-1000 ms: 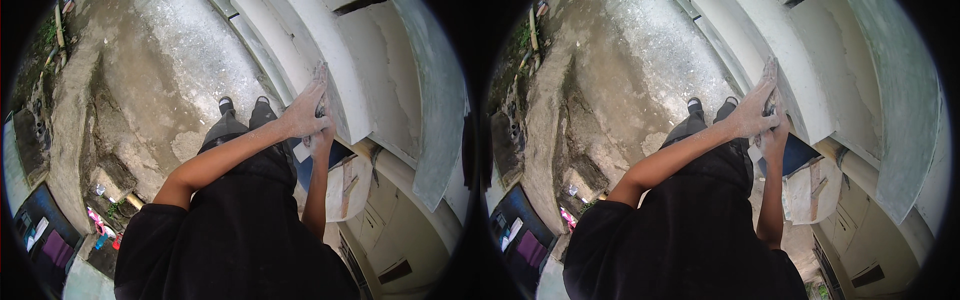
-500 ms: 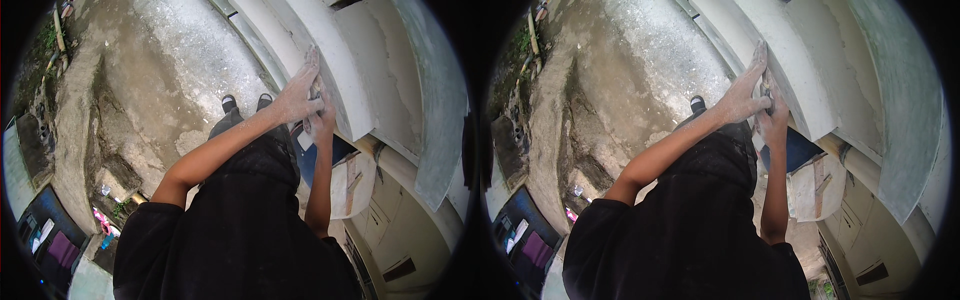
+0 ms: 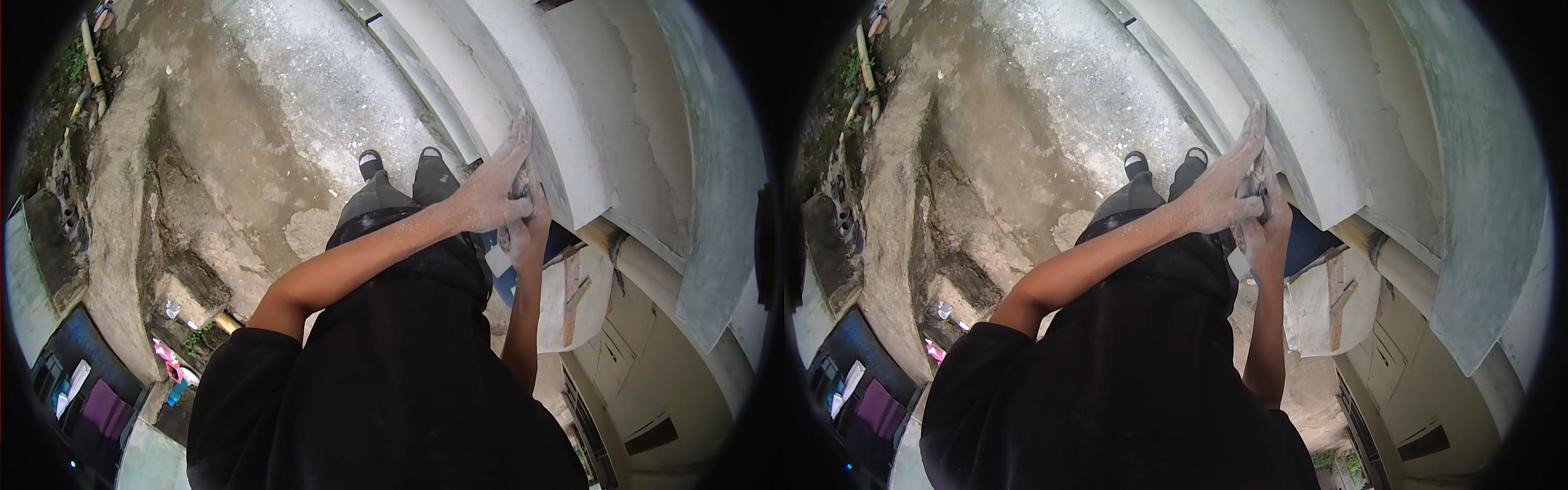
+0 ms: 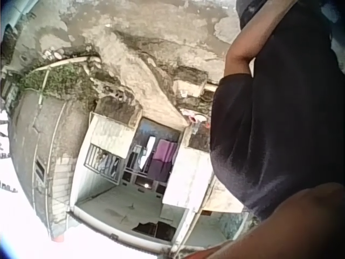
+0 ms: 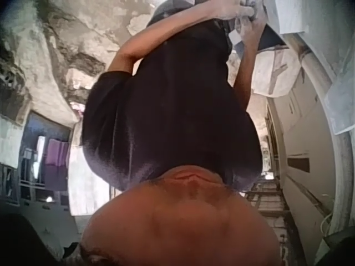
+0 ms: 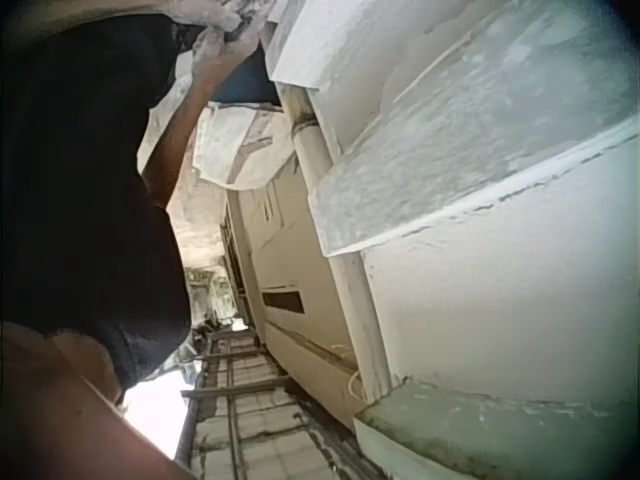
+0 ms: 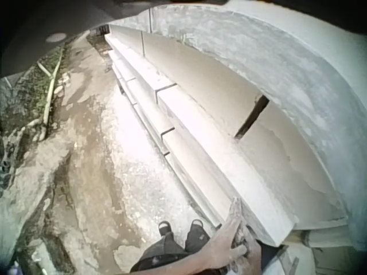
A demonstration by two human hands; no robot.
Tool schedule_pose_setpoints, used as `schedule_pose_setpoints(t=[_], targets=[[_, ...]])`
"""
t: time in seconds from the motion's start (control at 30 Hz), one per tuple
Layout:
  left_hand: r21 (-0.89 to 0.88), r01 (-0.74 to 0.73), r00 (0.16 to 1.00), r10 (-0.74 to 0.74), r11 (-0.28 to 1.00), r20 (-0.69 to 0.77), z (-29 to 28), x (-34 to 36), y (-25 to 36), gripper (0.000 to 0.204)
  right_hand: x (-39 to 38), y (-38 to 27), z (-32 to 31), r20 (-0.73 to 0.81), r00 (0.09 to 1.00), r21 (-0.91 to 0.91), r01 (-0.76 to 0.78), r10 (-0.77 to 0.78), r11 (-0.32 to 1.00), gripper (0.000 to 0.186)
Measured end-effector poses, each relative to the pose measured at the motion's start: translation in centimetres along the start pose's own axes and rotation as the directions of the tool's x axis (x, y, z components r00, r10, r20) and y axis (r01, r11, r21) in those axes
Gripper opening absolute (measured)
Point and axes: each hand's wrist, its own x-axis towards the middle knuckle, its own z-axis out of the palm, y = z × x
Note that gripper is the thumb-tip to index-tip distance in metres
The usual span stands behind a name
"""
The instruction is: The person is using a metal scraper to apply and smooth out plaster or putty on a concrete architectural feature.
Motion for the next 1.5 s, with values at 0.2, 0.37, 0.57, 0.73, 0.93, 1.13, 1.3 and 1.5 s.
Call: schedule_pose_setpoints(t=[0.2, 0.37, 0.57, 0.73, 0.93, 1.13, 1.3, 1.5], targets=[[0.003, 0.037, 0.999, -0.036, 0.999, -0.006, -0.6, 0.4, -0.1, 0.110, 0.3, -1.0, 1.0, -0.061, 0.998, -0.082, -0.029, 0.024, 0.996, 0.072], [-0.038, 0.046, 0.999, -0.045, 0.998, 0.013, 0.1, 0.0, 0.9, 0.107, -0.3, -1.0, 0.7, -0.109, 0.987, -0.147, 0.099, -0.115, 0.984, 0.071], [-0.143, 0.050, 0.999, -0.049, 0.988, 0.012, -0.5, -0.2, 0.6, 0.108, -1.6, -2.5, 2.3, -0.141, 0.990, -0.136, -0.018, -0.001, 0.991, 0.066], [-0.134, -0.007, 1.000, 0.004, 0.991, -0.025, -1.0, 0.3, -0.5, 0.106, 0.0, -1.1, 1.5, -0.092, 0.990, -0.240, 0.080, -0.105, 0.967, 0.065], [-0.182, -0.022, 0.998, 0.012, 0.983, -0.057, -0.1, 0.3, 0.0, 0.101, -0.9, -1.8, 1.1, -0.131, 0.985, -0.151, 0.092, -0.112, 0.984, 0.057], [-0.234, 0.003, 0.998, -0.018, 0.972, -0.060, -0.8, 0.6, 0.5, 0.102, -0.7, -2.6, 1.7, -0.101, 0.995, -0.182, 0.007, -0.026, 0.983, 0.042], [-0.299, 0.103, 0.993, -0.115, 0.949, -0.022, -0.6, 0.8, 0.6, 0.103, -0.3, -2.1, 2.1, -0.128, 0.991, -0.038, -0.048, 0.043, 0.998, 0.029], [-0.105, 0.030, 0.997, -0.037, 0.994, -0.065, 0.7, 0.5, 0.2, 0.102, 0.0, -3.1, 1.6, -0.118, 0.993, -0.038, -0.007, 0.002, 0.999, 0.044]])
